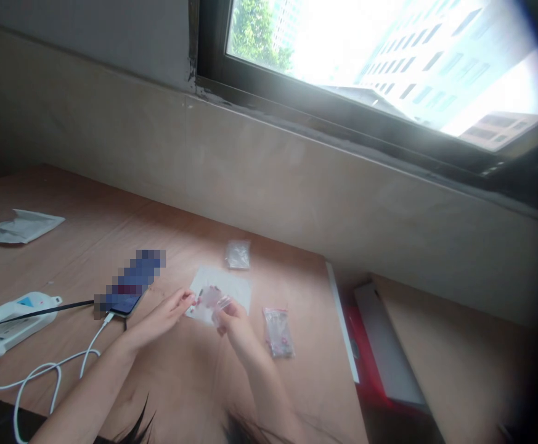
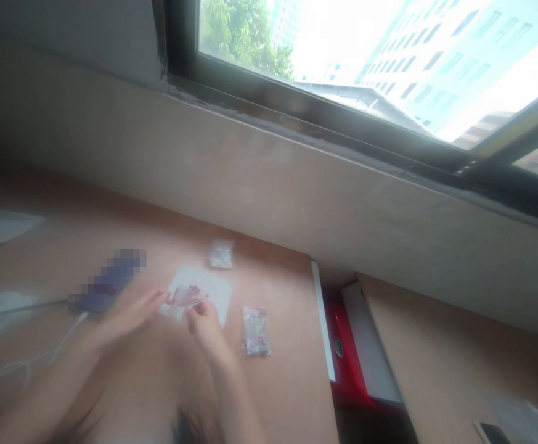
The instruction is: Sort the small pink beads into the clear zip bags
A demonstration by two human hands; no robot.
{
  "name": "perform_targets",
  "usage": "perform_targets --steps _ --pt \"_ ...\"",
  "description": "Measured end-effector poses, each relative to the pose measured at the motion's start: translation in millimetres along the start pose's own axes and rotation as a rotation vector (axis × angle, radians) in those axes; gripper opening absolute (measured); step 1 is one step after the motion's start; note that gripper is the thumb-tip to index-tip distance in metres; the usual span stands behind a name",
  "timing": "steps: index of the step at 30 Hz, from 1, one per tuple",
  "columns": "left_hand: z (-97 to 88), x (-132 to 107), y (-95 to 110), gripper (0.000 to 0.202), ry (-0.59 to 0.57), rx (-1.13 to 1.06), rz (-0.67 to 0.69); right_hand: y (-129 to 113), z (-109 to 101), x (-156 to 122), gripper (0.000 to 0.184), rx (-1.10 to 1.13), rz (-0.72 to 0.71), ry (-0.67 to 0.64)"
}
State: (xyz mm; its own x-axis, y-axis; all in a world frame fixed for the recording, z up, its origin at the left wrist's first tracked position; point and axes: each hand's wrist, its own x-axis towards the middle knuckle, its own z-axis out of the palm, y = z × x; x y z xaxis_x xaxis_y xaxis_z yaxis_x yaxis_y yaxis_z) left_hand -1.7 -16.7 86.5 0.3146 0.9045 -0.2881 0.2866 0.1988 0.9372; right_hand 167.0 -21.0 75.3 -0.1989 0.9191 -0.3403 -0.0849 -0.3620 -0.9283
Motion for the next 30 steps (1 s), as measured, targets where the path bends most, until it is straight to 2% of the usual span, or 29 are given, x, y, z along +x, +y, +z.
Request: perform_targets --steps 2,4,8,11,13,16,23,30 --pt "1.4 -2 -14 0.031 -0.064 -0.072 -0.072 8 3 -1 0.014 0.06 0.035 -0.073" --pt "4.1 -2 -27 0.031 -0.072 -0.14 -0.105 17 4 0 0.016 0.086 0.063 -0.02" --pt "3.8 4 -47 0.031 0.062 -0.217 -0.111 29 3 3 0.025 0.086 0.08 0.201" --pt "-1.1 12 -54 0.033 0.182 -0.191 -0.13 32 3 5 0.029 0.054 0.087 0.145" --pt "-3.6 16 -57 0.033 0.242 -0.165 -0.148 37 4 8 0.029 0.027 0.097 0.086" --pt "-4.7 19 -61 0.034 0.272 -0.18 -0.157 48 4 16 0.027 0.025 0.078 0.08" --pt "-3.5 17 -66 0.038 0.199 -0.266 -0.235 71 -6 32 0.03 0.105 0.101 0.041" --pt "-2.6 18 -58 0.038 0.206 -0.364 -0.251 67 -10 29 0.032 0.168 0.106 -0.006"
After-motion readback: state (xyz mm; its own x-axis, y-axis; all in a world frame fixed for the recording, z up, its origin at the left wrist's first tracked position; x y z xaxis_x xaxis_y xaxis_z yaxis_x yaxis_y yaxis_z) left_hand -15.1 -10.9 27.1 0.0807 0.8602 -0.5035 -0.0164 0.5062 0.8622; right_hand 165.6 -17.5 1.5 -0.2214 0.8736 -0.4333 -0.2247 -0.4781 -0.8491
